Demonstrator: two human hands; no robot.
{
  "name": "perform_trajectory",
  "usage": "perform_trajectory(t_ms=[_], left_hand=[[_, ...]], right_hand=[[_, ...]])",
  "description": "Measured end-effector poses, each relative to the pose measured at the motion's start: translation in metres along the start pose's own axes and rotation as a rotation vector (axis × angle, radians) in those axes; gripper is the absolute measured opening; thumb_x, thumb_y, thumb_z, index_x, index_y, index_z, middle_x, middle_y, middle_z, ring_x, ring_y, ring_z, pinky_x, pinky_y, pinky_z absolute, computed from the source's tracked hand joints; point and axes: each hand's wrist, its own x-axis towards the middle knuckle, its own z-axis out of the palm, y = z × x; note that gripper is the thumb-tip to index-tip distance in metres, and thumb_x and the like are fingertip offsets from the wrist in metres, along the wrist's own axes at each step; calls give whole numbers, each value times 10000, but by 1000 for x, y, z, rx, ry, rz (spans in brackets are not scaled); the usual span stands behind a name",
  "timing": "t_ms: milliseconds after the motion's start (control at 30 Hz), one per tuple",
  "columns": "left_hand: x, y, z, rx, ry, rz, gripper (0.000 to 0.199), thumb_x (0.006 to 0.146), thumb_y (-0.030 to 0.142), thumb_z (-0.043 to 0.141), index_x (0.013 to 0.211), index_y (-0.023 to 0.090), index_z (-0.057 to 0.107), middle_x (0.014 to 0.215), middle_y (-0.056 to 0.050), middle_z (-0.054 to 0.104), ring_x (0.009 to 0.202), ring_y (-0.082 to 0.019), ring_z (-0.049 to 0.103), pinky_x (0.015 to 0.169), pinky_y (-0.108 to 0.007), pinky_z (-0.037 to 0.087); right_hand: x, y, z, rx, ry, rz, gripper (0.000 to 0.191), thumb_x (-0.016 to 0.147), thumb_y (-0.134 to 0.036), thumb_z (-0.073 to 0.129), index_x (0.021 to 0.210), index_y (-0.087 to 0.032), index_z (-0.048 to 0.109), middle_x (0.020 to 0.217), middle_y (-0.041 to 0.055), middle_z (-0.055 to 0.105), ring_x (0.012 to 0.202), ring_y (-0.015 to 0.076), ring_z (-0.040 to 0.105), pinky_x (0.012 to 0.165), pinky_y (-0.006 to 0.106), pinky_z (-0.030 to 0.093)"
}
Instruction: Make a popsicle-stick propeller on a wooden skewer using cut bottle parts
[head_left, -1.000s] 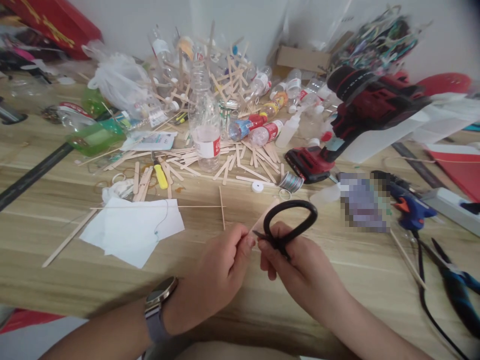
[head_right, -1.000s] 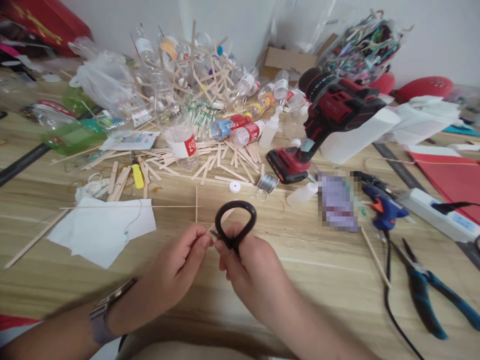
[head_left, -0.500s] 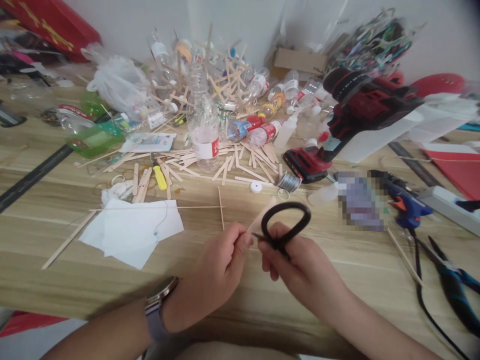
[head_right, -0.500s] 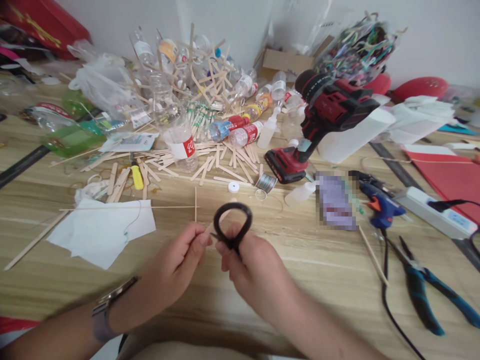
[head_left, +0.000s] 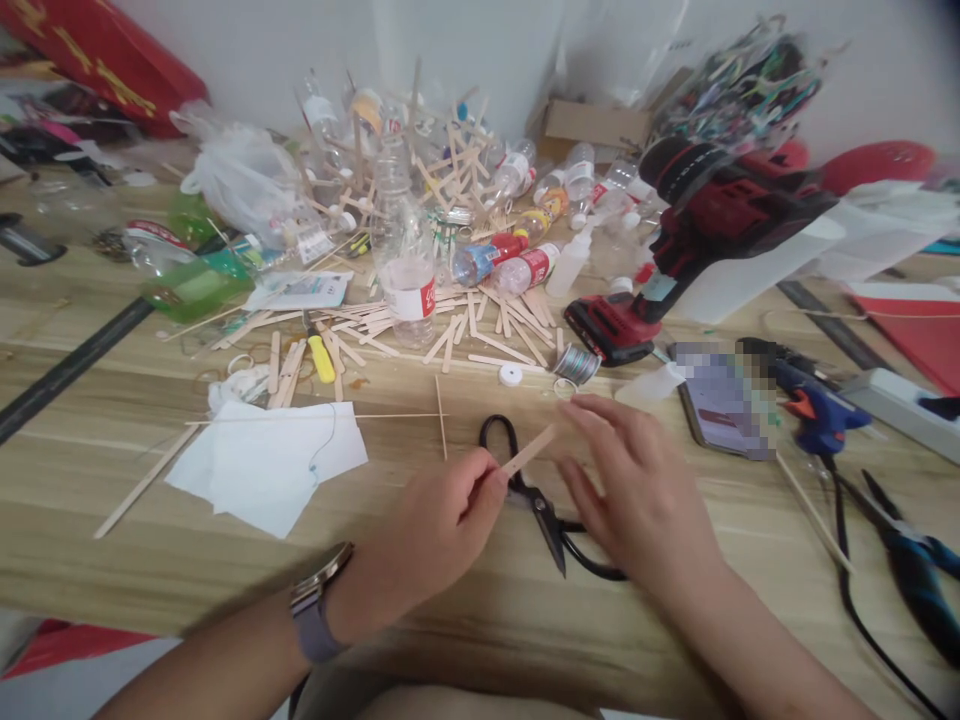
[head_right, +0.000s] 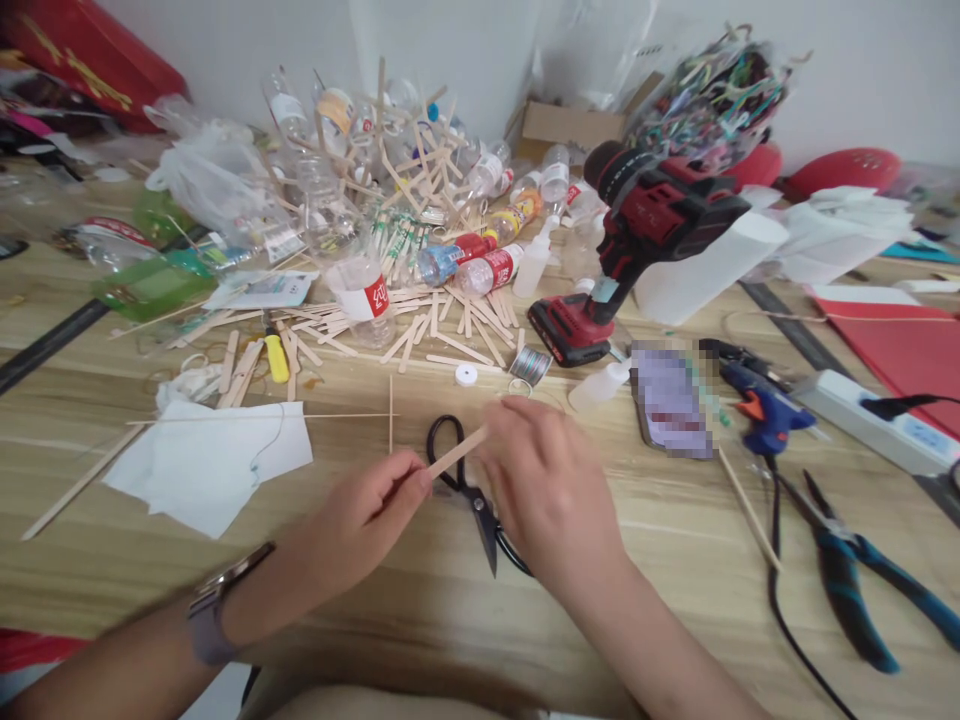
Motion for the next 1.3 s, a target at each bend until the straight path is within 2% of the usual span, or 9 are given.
perform_trajectory(t_ms=[100,200,267,367,467,533,767,867,1300], left_hand=[[-3,7,-4,-44,-77,16,334,978,362,388,699,204,481,645,34,520,609,-127,486,564,-259,337],[-6,11,-19,-132,-142,-15,468,1012,417,276,693,202,542,569,36,526,561,-121,511,567,-246,383],[-3,7,-33,-66,22,30,465,1018,414,231,891,210,629,628,27,597,588,-141,560,588,-254,425],[10,-9,-48,500,289,122,241,967,293,439,959,170,646,925,-70,678,891,-233,609,804,-350,459],[29,-29,-50,1012,169,134,181,911,137,474,895,129,654,912,-129,660,867,-277,588,784,-400,458],[38,-37,-47,1072,140,144,202,888,69,459,867,132,650,889,-123,658,868,-277,584,772,-392,455],[22,3,-47,1062,186,163,283,956,113,340,959,175,615,857,-84,628,763,-252,594,658,-356,432],[5,27,-40,774,161,259,248,975,156,361,912,180,599,848,-48,636,723,-211,606,630,-322,423],[-7,37,-3,435,179,270,181,915,107,467,831,186,607,730,6,667,658,-159,616,587,-257,398]], right_hand=[[1,-7,0,-32,-94,-274,304,947,-140,474,1234,-163,571,1128,122,697,1119,277,596,992,483,427],[-1,-8,8,53,-138,-307,231,965,-126,428,1089,-142,622,847,64,726,794,193,656,835,367,491],[-3,-7,13,161,-140,-222,241,965,-112,396,1043,-137,623,800,62,718,712,177,651,689,304,500],[-4,-8,16,359,-205,1,274,967,-120,354,1071,-149,606,806,53,718,685,164,658,594,264,485],[-4,-12,17,597,-308,262,269,986,-234,364,1098,-164,598,702,7,653,607,147,610,538,249,451],[-6,-13,18,780,-352,399,304,994,-337,374,1100,-170,604,654,-14,584,579,139,559,531,250,429],[-6,-17,18,1769,-337,878,427,860,-551,613,1021,-166,707,677,-32,484,494,57,292,450,208,236],[-5,-18,13,1976,-376,979,371,801,-502,704,925,-154,743,642,-38,465,485,42,272,441,196,206],[-11,-20,9,2150,-492,1044,310,796,-431,683,711,-135,658,555,-42,465,441,43,238,417,192,189]])
